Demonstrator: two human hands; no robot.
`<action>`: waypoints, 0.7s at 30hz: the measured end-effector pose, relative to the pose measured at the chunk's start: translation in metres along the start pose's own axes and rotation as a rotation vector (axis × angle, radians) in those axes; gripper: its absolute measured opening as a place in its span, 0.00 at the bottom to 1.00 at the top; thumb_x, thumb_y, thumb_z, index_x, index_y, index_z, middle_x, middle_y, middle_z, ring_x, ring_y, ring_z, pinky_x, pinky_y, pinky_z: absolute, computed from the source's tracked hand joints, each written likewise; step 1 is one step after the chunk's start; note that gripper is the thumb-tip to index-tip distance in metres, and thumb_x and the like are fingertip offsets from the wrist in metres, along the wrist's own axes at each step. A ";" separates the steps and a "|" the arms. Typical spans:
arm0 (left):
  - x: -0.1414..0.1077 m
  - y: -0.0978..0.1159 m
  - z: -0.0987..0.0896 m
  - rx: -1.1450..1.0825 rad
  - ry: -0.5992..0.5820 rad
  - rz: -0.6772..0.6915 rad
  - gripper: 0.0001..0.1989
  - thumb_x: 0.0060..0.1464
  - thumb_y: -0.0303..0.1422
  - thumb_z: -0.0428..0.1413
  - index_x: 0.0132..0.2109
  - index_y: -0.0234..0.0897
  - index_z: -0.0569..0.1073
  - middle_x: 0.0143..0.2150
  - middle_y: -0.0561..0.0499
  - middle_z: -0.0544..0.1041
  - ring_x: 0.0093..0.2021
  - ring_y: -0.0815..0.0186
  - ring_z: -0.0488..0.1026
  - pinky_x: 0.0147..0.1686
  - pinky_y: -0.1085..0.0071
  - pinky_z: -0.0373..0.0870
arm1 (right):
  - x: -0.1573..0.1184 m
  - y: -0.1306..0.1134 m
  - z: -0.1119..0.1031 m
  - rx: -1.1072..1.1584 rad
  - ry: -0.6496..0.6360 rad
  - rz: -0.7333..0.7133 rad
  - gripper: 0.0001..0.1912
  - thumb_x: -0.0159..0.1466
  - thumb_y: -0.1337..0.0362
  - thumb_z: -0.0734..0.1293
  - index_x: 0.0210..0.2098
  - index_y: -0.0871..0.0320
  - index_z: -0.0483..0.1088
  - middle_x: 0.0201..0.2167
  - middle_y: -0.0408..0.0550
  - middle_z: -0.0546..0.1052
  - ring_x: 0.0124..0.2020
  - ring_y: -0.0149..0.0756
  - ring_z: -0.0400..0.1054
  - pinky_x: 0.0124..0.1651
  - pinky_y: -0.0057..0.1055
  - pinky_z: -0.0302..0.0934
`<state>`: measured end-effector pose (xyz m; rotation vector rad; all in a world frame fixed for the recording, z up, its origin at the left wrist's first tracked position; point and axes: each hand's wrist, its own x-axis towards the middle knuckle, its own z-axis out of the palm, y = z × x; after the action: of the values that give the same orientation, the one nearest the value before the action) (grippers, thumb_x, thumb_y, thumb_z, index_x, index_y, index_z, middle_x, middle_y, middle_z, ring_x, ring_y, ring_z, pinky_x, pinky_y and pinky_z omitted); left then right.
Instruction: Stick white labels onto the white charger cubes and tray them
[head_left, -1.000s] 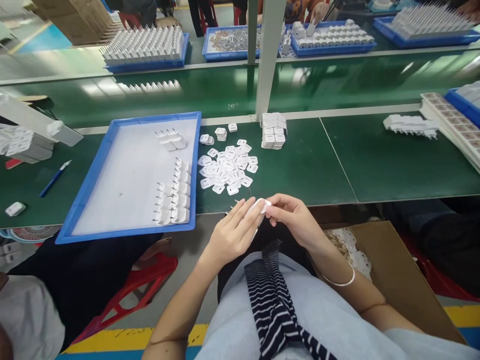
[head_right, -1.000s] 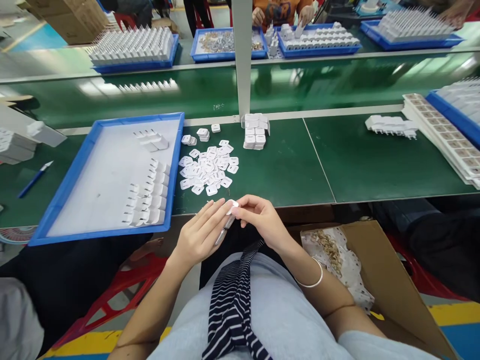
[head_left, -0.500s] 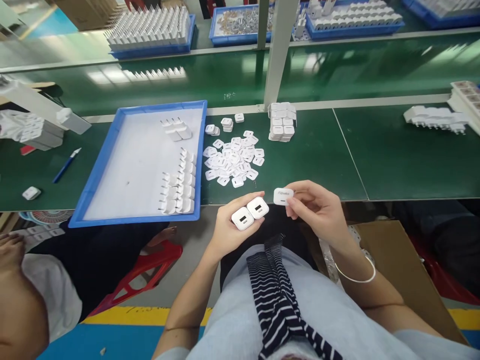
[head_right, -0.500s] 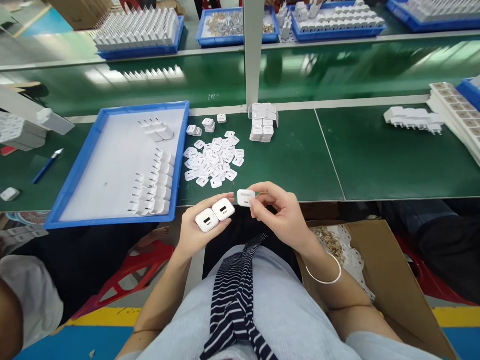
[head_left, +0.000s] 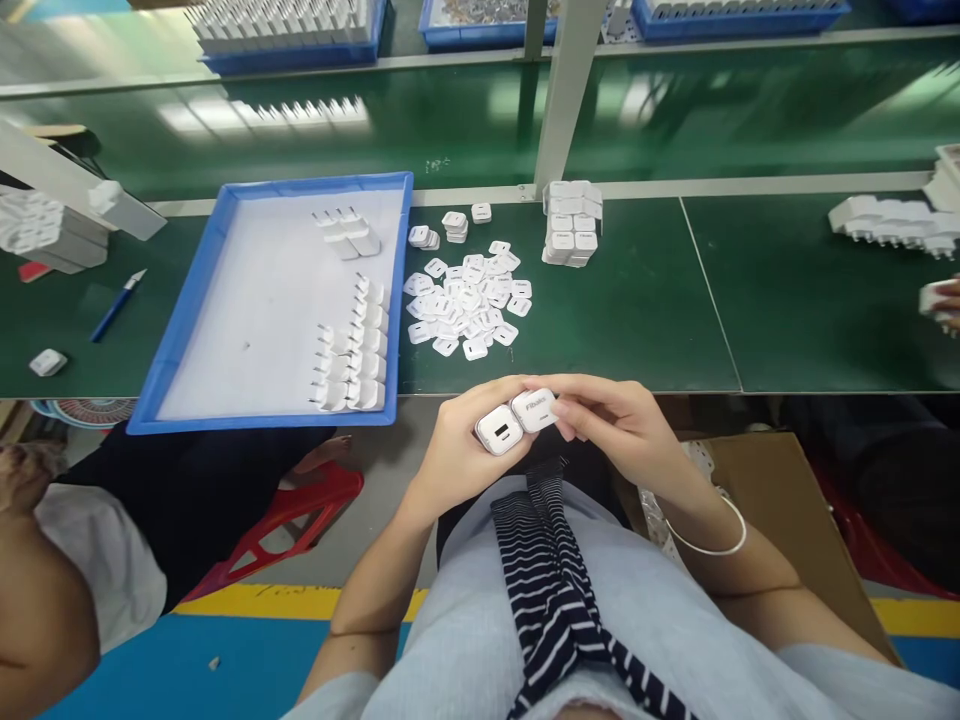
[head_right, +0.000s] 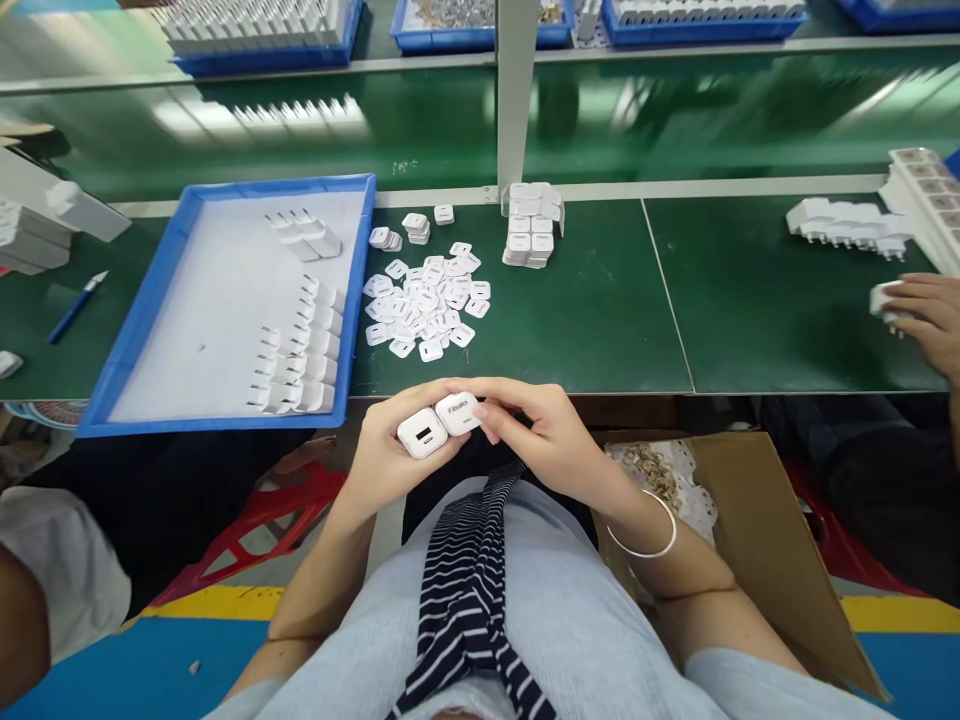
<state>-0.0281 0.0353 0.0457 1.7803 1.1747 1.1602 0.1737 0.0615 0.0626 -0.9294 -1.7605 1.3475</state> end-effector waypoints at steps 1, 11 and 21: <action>0.000 0.000 0.000 -0.001 0.001 0.003 0.21 0.51 0.24 0.64 0.53 0.38 0.77 0.52 0.45 0.83 0.49 0.60 0.81 0.52 0.65 0.78 | 0.000 0.000 0.000 0.006 0.003 0.008 0.15 0.72 0.68 0.64 0.55 0.54 0.77 0.24 0.39 0.70 0.26 0.27 0.63 0.31 0.27 0.57; 0.001 0.003 0.003 -0.035 0.006 -0.035 0.21 0.50 0.22 0.63 0.52 0.38 0.78 0.50 0.47 0.83 0.48 0.61 0.82 0.51 0.67 0.79 | -0.001 0.000 0.002 0.100 0.011 0.077 0.14 0.71 0.68 0.65 0.53 0.54 0.79 0.22 0.38 0.69 0.24 0.27 0.62 0.29 0.26 0.55; 0.003 0.005 0.004 -0.064 0.001 -0.094 0.21 0.50 0.22 0.63 0.52 0.38 0.78 0.49 0.47 0.83 0.46 0.62 0.82 0.48 0.67 0.79 | 0.000 0.002 0.000 0.185 0.019 0.133 0.12 0.71 0.66 0.66 0.51 0.55 0.79 0.22 0.40 0.70 0.24 0.27 0.62 0.28 0.27 0.54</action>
<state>-0.0220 0.0365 0.0495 1.6595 1.1959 1.1317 0.1734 0.0620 0.0610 -0.9662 -1.5522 1.5514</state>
